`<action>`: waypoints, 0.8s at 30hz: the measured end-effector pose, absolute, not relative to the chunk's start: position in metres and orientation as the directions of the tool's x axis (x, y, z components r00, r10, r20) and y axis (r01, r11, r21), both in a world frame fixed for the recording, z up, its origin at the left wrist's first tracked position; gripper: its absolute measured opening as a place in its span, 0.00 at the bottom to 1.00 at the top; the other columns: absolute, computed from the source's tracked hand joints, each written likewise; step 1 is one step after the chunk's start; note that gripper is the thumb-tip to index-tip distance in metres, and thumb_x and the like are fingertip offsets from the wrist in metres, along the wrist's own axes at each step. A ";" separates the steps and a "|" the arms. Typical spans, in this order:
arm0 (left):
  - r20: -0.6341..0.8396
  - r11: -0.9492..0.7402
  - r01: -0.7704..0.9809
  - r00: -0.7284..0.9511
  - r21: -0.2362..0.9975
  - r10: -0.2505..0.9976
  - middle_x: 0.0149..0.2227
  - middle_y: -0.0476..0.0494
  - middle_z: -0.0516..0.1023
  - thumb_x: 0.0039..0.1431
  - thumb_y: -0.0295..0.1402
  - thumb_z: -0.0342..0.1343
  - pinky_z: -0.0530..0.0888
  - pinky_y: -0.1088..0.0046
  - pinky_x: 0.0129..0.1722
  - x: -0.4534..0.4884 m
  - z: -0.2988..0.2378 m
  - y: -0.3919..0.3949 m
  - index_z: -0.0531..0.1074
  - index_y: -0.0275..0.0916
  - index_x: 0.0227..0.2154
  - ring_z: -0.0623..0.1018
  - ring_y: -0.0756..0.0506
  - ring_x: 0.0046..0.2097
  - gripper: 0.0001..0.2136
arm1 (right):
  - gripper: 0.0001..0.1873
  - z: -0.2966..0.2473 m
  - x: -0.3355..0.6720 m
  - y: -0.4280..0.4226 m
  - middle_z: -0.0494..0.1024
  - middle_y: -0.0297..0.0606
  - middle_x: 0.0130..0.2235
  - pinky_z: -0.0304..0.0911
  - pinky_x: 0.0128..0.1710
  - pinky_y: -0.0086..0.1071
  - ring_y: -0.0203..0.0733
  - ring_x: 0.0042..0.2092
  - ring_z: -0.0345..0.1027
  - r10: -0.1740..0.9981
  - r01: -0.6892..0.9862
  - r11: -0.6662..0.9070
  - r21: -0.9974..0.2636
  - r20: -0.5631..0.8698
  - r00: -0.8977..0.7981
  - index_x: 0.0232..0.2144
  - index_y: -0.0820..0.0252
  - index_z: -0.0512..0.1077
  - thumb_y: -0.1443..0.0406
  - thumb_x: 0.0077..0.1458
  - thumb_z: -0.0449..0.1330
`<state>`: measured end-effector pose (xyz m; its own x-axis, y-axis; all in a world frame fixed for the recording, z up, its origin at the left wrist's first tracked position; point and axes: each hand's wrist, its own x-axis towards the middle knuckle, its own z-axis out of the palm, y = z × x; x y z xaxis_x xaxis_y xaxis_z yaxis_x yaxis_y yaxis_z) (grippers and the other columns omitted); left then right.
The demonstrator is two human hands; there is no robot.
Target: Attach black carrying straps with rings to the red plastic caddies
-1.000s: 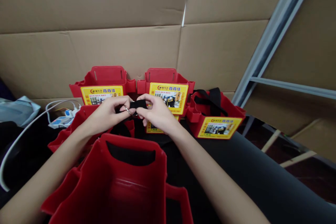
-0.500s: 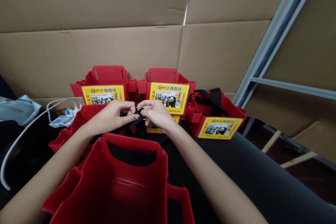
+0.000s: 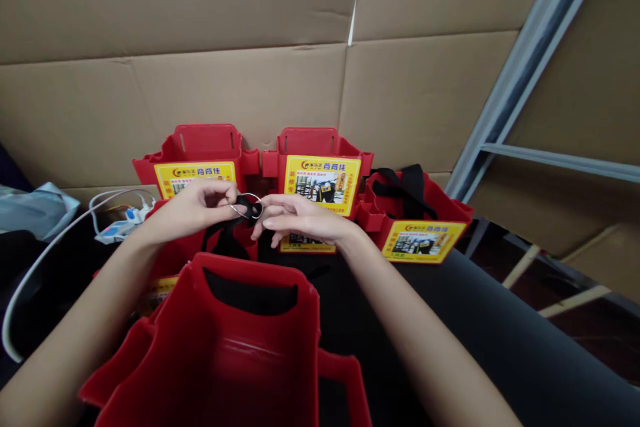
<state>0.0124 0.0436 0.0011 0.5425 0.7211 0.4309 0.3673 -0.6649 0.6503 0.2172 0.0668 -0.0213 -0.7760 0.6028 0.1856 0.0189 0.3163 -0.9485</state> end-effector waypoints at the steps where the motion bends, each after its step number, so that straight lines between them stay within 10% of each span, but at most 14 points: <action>1: 0.426 -0.660 0.365 0.544 0.656 0.723 0.20 0.56 0.53 0.50 0.31 0.53 0.56 0.80 0.23 0.010 0.003 0.043 0.55 0.36 0.18 0.56 0.55 0.23 0.12 | 0.14 -0.021 0.222 0.069 0.74 0.41 0.34 0.65 0.30 0.28 0.35 0.34 0.69 0.577 0.030 0.340 -0.940 0.184 -0.795 0.40 0.65 0.65 0.63 0.51 0.58; 5: 0.383 -0.651 0.376 0.577 0.659 0.721 0.21 0.55 0.55 0.50 0.32 0.54 0.57 0.80 0.24 0.006 0.005 0.042 0.55 0.37 0.18 0.59 0.55 0.24 0.13 | 0.08 -0.017 0.236 0.075 0.74 0.36 0.30 0.63 0.30 0.28 0.31 0.28 0.66 0.641 0.055 0.503 -0.862 0.330 -0.693 0.34 0.62 0.68 0.63 0.51 0.59; 10: 0.313 -0.651 0.423 0.630 0.630 0.711 0.20 0.55 0.54 0.52 0.34 0.52 0.56 0.79 0.23 0.013 0.002 0.039 0.55 0.37 0.18 0.57 0.55 0.24 0.13 | 0.07 -0.011 0.228 0.065 0.72 0.36 0.40 0.59 0.47 0.36 0.38 0.44 0.65 0.500 -0.192 0.724 -0.663 0.695 -0.517 0.26 0.59 0.67 0.62 0.50 0.60; 18: 0.288 -0.721 0.462 0.699 0.517 0.655 0.20 0.54 0.55 0.54 0.40 0.50 0.55 0.79 0.23 0.014 0.008 0.026 0.56 0.36 0.18 0.55 0.54 0.24 0.16 | 0.15 -0.001 0.211 0.039 0.64 0.26 0.23 0.60 0.29 0.29 0.31 0.25 0.61 0.554 -0.334 0.704 -0.627 0.778 -0.296 0.27 0.54 0.61 0.57 0.45 0.63; 24: 0.291 -0.762 0.488 0.724 0.426 0.626 0.20 0.54 0.57 0.53 0.40 0.52 0.55 0.79 0.22 0.009 0.010 0.025 0.59 0.36 0.20 0.56 0.54 0.23 0.14 | 0.10 0.004 0.209 0.030 0.69 0.30 0.24 0.59 0.28 0.29 0.33 0.27 0.63 0.696 0.110 0.669 -0.735 0.569 -0.438 0.25 0.59 0.68 0.61 0.42 0.65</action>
<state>0.0087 0.0247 0.0102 0.7237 0.6259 0.2905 0.4879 -0.7619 0.4260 0.2092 0.0297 0.0037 -0.4381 0.6961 0.5688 0.1098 0.6694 -0.7347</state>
